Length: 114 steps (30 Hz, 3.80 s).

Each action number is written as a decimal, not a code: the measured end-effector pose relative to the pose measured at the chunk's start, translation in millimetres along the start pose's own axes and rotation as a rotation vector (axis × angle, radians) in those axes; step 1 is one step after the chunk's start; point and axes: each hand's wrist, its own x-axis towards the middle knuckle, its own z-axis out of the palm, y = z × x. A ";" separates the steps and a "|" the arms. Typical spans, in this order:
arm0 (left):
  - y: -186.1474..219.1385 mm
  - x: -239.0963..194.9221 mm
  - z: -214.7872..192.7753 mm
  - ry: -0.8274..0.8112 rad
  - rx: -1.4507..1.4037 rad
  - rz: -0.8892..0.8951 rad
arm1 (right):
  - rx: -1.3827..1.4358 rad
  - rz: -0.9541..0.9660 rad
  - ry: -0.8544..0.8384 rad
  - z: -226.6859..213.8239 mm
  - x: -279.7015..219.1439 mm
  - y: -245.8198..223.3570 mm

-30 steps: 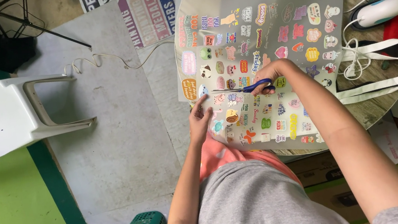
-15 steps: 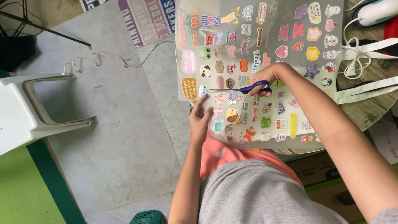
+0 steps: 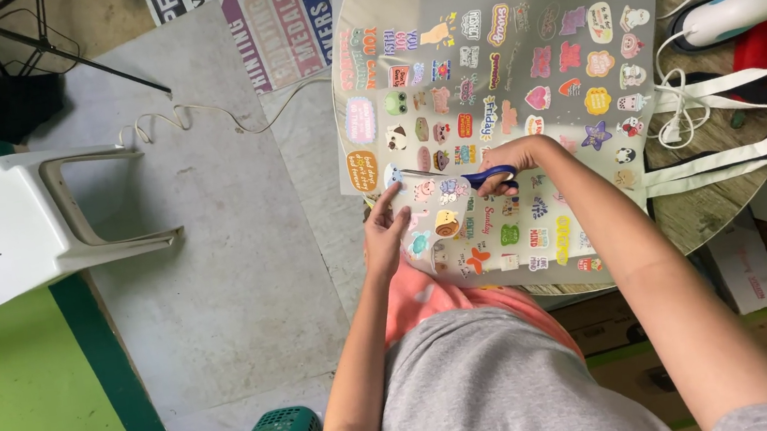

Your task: Cutting individual stickers from a large printed sheet using scissors.

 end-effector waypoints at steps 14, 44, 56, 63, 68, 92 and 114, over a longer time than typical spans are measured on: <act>23.7 -5.2 16.8 -0.001 0.013 -0.007 | 0.227 -0.111 -0.046 16.2 26.1 26.4; 18.9 -7.3 11.0 -0.007 0.024 0.026 | 0.552 -0.339 0.045 73.1 60.9 45.3; 24.3 -10.6 11.3 -0.020 0.082 0.042 | 0.688 -0.437 0.316 107.9 116.2 84.8; 39.2 -8.6 10.7 -0.047 0.210 0.065 | 0.868 -0.380 0.478 112.9 155.9 114.9; 31.8 11.4 -8.7 -0.118 0.252 0.102 | 0.984 -0.296 0.512 122.1 145.5 91.3; 106.9 94.8 -18.8 -0.491 0.617 0.205 | 1.403 -0.544 0.632 179.2 162.9 47.0; 108.5 92.6 -33.8 -0.552 0.624 0.080 | 1.314 -0.751 0.630 202.0 151.6 -50.4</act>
